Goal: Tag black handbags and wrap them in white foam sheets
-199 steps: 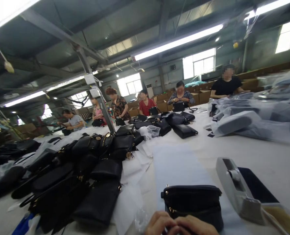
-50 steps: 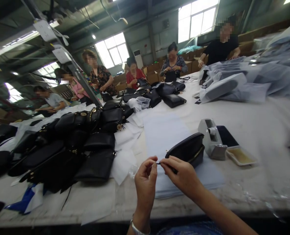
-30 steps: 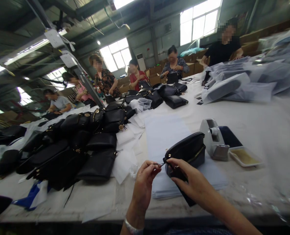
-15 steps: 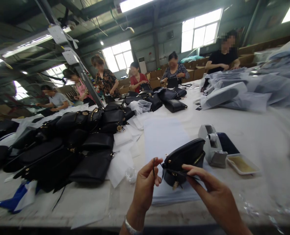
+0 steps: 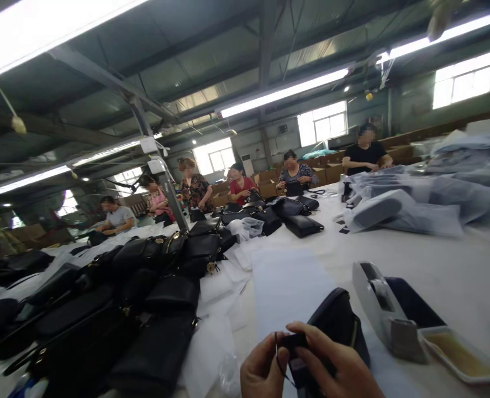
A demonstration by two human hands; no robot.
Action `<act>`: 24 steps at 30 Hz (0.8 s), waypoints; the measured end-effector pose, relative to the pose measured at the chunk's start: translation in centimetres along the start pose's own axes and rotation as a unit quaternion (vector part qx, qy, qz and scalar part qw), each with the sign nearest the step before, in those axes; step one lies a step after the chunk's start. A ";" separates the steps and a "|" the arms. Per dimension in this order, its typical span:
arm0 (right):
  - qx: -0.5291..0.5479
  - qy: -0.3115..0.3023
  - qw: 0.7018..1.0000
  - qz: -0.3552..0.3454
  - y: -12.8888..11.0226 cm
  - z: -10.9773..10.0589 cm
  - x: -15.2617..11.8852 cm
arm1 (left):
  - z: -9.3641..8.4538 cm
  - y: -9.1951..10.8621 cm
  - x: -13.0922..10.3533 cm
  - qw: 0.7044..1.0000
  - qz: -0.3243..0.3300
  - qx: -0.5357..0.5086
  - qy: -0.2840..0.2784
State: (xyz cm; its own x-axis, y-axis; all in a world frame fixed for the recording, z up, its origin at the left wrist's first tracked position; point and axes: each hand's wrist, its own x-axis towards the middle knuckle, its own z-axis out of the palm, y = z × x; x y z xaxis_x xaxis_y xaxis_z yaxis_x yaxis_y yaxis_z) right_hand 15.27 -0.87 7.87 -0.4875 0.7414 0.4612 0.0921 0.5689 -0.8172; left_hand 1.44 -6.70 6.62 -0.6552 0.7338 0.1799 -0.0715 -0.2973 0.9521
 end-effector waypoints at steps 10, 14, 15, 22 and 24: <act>-0.027 -0.073 0.997 0.028 -1.2 -0.7 0.4 | 0.9 -0.7 0.2 0.994 -0.042 -0.081 0.066; -0.012 -0.075 0.997 0.029 -1.5 -0.7 0.8 | 0.8 -1.0 0.5 0.991 -0.061 -0.098 0.068; -0.008 -0.077 0.997 0.030 -1.6 -0.8 0.8 | 0.7 -1.1 0.5 0.990 -0.064 -0.101 0.069; -0.008 -0.098 0.995 0.031 -1.8 -1.3 1.0 | 0.2 -1.7 0.8 0.991 -0.061 -0.087 0.076; -0.007 -0.107 0.994 0.026 -1.6 -1.3 1.0 | 0.1 -1.4 0.8 0.993 -0.056 -0.081 0.069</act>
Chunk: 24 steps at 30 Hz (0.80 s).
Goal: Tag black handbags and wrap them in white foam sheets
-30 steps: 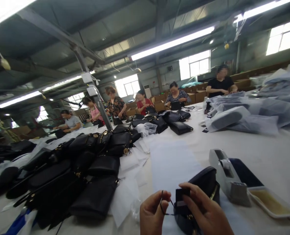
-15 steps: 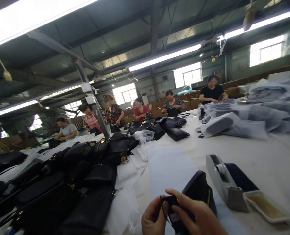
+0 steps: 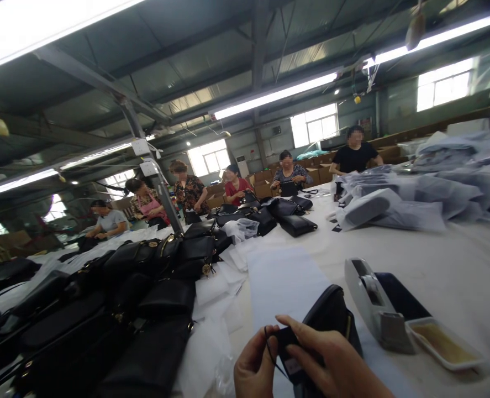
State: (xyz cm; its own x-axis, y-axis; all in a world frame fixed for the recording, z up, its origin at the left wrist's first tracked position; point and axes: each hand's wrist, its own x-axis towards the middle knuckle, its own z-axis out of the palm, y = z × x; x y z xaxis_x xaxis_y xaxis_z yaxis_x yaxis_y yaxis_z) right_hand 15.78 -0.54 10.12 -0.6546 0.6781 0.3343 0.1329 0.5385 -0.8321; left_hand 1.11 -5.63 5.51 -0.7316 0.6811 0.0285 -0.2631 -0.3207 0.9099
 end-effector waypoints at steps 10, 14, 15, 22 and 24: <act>-0.042 -0.028 0.999 -0.001 0.0 -0.1 0.3 | 0.5 3.2 -0.6 0.988 0.043 0.066 -0.134; 0.014 -0.027 1.000 -0.007 0.3 0.3 0.2 | 0.0 4.0 0.1 0.963 0.087 0.138 -0.215; 0.037 -0.022 0.999 -0.002 0.5 0.5 0.1 | -0.2 4.2 0.3 0.951 0.107 0.159 -0.242; 0.324 0.023 0.942 0.081 0.3 1.0 -0.3 | -0.5 5.7 -0.2 0.884 0.189 0.257 -0.342; 0.387 0.069 0.911 0.127 -0.2 0.8 -0.5 | -0.6 5.7 -0.6 0.895 0.164 0.266 -0.320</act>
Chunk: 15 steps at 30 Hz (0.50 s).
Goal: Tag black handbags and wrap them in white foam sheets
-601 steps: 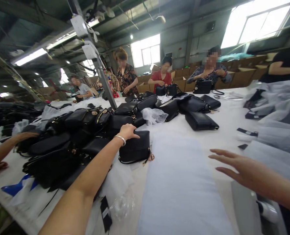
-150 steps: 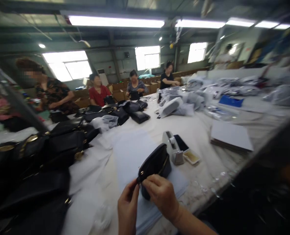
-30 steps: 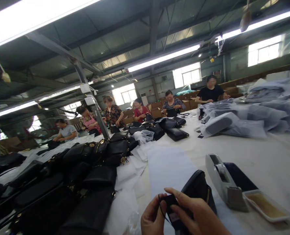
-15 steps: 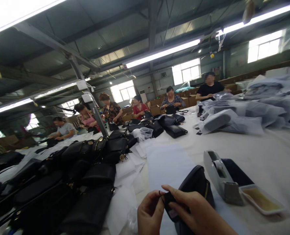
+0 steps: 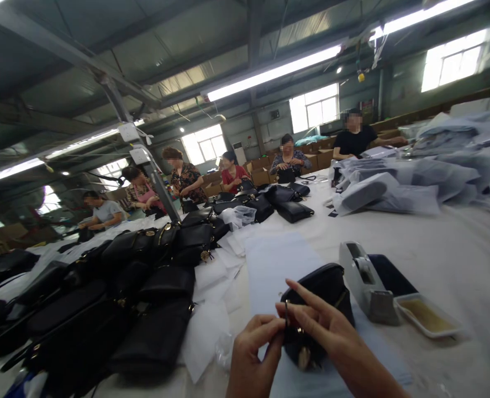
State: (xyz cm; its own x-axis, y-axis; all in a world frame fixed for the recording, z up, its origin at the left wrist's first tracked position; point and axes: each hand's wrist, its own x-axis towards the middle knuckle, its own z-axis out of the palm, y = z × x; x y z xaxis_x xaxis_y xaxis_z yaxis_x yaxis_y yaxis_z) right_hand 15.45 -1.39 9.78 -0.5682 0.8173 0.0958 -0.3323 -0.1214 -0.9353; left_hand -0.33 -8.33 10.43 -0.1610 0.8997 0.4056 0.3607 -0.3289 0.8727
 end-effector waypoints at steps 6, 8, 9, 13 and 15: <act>-0.034 0.171 0.983 -0.054 -0.7 -0.8 -0.6 | -1.0 -1.8 -1.5 0.970 -0.142 -0.019 0.198; -0.223 0.195 0.947 -0.127 -0.6 -1.8 -0.7 | -1.4 -2.3 -2.2 0.952 -0.165 -0.034 0.256; -0.323 0.191 0.911 -0.170 -0.5 -2.4 -0.6 | -1.5 -2.4 -2.7 0.944 -0.169 -0.036 0.280; -0.589 0.086 0.752 -0.284 0.4 -5.0 0.4 | -1.8 -2.0 -4.9 0.919 -0.147 0.008 0.365; -0.652 0.031 0.705 -0.277 1.1 -6.0 1.3 | -2.1 -1.6 -6.1 0.905 -0.133 0.055 0.401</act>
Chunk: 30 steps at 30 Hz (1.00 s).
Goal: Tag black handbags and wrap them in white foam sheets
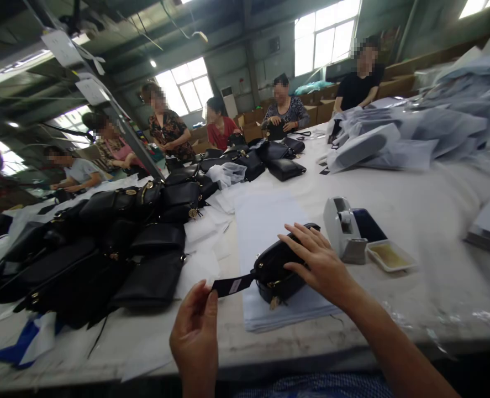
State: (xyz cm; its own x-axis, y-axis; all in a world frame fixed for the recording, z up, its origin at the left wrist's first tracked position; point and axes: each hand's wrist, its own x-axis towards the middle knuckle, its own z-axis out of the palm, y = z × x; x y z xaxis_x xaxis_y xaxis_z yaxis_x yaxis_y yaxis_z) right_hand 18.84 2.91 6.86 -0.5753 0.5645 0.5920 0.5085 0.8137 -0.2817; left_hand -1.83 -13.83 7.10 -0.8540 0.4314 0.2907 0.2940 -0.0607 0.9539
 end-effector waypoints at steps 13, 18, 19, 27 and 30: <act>-0.068 -0.007 0.997 0.019 1.5 2.1 1.2 | -9.5 -6.2 2.0 0.982 -0.114 -0.012 0.149; -0.087 -0.007 0.995 0.040 0.9 2.1 1.7 | -6.8 -7.2 -1.8 0.967 0.045 0.249 0.015; -0.091 -0.005 0.995 0.047 0.7 2.1 1.8 | -5.6 -6.6 -2.5 0.960 0.099 0.261 -0.013; -0.005 0.133 0.991 0.034 -2.3 2.2 -0.8 | -1.1 -6.4 0.8 0.958 0.140 0.215 -0.124; 0.079 0.108 0.991 0.018 -3.2 2.4 -3.1 | -3.6 -9.1 5.0 0.928 0.118 0.323 -0.145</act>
State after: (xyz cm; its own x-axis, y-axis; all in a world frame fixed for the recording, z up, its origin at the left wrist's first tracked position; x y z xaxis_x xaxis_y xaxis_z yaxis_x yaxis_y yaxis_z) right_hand 17.47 -1.07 4.13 -0.3999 0.5638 0.7226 0.4092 0.8153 -0.4097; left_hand -10.36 -14.38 0.10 -0.6097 0.7042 0.3637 0.7335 0.3275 0.5956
